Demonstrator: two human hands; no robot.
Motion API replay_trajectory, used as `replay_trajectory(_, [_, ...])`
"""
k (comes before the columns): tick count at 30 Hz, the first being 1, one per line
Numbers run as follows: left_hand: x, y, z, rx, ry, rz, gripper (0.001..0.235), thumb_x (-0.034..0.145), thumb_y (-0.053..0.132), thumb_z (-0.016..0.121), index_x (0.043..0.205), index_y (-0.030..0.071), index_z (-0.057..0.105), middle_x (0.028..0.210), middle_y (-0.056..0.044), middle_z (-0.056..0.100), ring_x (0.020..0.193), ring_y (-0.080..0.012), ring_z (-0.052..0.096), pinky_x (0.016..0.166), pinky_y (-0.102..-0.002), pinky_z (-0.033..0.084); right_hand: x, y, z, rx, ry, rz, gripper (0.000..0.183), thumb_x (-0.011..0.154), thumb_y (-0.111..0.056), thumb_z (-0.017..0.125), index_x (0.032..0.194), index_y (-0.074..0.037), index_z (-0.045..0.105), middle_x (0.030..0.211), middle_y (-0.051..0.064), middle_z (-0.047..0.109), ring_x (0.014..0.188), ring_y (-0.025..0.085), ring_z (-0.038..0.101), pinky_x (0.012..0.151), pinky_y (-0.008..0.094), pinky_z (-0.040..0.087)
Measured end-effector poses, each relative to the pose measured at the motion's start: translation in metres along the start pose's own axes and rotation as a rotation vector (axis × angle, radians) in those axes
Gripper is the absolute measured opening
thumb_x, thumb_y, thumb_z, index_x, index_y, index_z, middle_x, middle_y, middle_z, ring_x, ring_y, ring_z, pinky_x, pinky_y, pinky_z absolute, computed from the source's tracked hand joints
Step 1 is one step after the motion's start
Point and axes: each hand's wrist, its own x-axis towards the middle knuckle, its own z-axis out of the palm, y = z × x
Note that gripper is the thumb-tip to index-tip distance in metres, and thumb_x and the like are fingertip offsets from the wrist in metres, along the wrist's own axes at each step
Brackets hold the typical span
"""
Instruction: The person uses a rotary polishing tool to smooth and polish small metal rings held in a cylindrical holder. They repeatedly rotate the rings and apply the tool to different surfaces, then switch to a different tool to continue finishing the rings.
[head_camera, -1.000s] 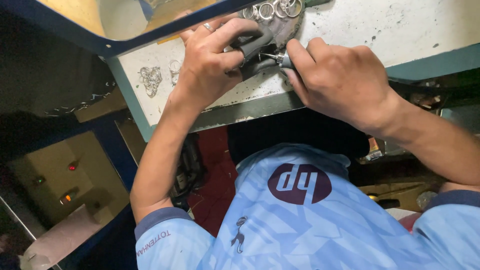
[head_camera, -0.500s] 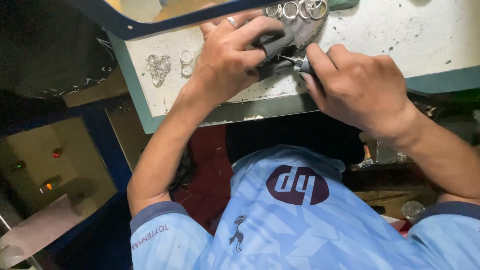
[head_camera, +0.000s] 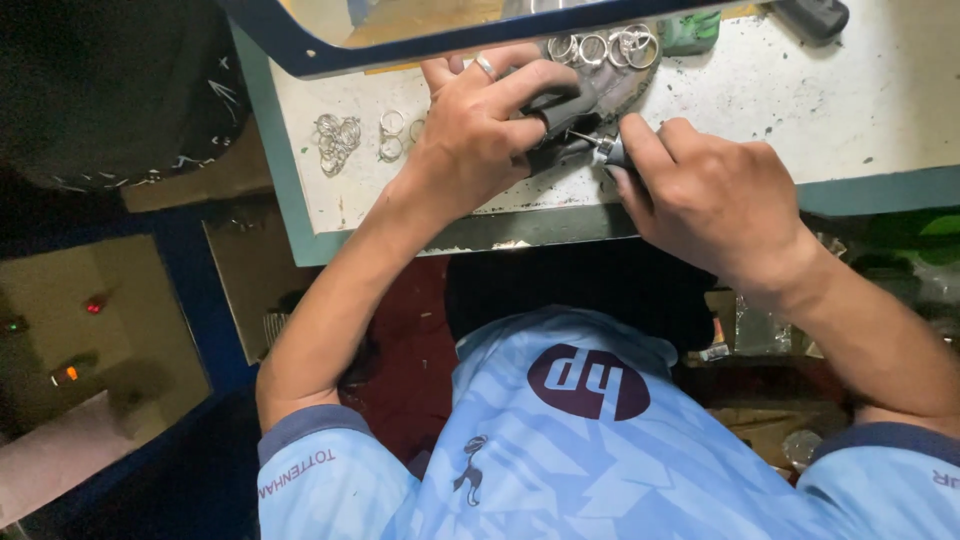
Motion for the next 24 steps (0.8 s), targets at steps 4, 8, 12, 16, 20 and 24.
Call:
replay_trajectory(4, [0.002,0.002,-0.002,-0.020,0.012,-0.007,0.040,0.089,0.029,0.099,0.071,0.008,0.071,0.122,0.000,0.067,0.111,-0.0284,0.062,0.065,-0.045,0.027,-0.002,0.001,-0.002,0.049,-0.008,0.010,0.036,0.107,-0.042,0.069,0.130,-0.015,0.068,0.080,-0.002,0.064,0.052,0.015,0.063,0.037,0.031,0.049])
replay_trajectory(8, [0.001,0.002,-0.001,-0.033,0.024,-0.008,0.042,0.088,0.034,0.098,0.070,0.006,0.072,0.121,-0.001,0.068,0.110,-0.0278,0.061,0.064,-0.046,0.029,-0.013,0.007,-0.006,0.078,-0.051,0.053,0.031,0.107,-0.042,0.070,0.125,-0.016,0.065,0.080,0.000,0.063,0.053,0.016,0.064,0.039,0.034,0.054])
replay_trajectory(12, [0.000,0.004,0.002,-0.050,0.059,-0.012,0.036,0.081,0.019,0.103,0.070,0.006,0.071,0.119,-0.002,0.069,0.108,-0.0274,0.061,0.066,-0.045,0.026,-0.023,0.009,-0.012,0.105,-0.040,0.057,0.034,0.108,-0.036,0.074,0.129,-0.010,0.066,0.072,0.002,0.061,0.041,0.010,0.050,0.032,0.025,0.043])
replay_trajectory(16, [0.000,0.003,0.007,-0.036,0.064,-0.031,0.031,0.070,0.004,0.098,0.066,0.007,0.067,0.120,0.001,0.069,0.108,-0.0269,0.062,0.067,-0.045,0.026,-0.020,0.007,-0.011,0.111,-0.018,0.056,0.037,0.104,-0.038,0.075,0.128,-0.011,0.064,0.080,0.004,0.064,0.049,0.015,0.061,0.036,0.030,0.049])
replay_trajectory(20, [-0.001,0.001,0.009,-0.037,0.050,-0.030,0.034,0.062,-0.007,0.092,0.064,0.006,0.061,0.121,0.001,0.068,0.108,-0.0276,0.061,0.066,-0.044,0.023,-0.010,0.004,-0.007,0.111,-0.028,0.032,0.032,0.107,-0.039,0.070,0.125,-0.013,0.065,0.075,0.000,0.060,0.047,0.013,0.058,0.035,0.029,0.048])
replay_trajectory(24, [0.000,0.001,0.007,-0.018,0.070,-0.017,0.045,0.081,0.025,0.104,0.065,0.009,0.066,0.119,0.003,0.069,0.105,-0.0264,0.063,0.063,-0.043,0.024,0.000,0.001,-0.007,0.147,-0.056,0.047,0.032,0.107,-0.039,0.068,0.124,-0.012,0.065,0.075,0.001,0.062,0.046,0.017,0.059,0.036,0.033,0.054])
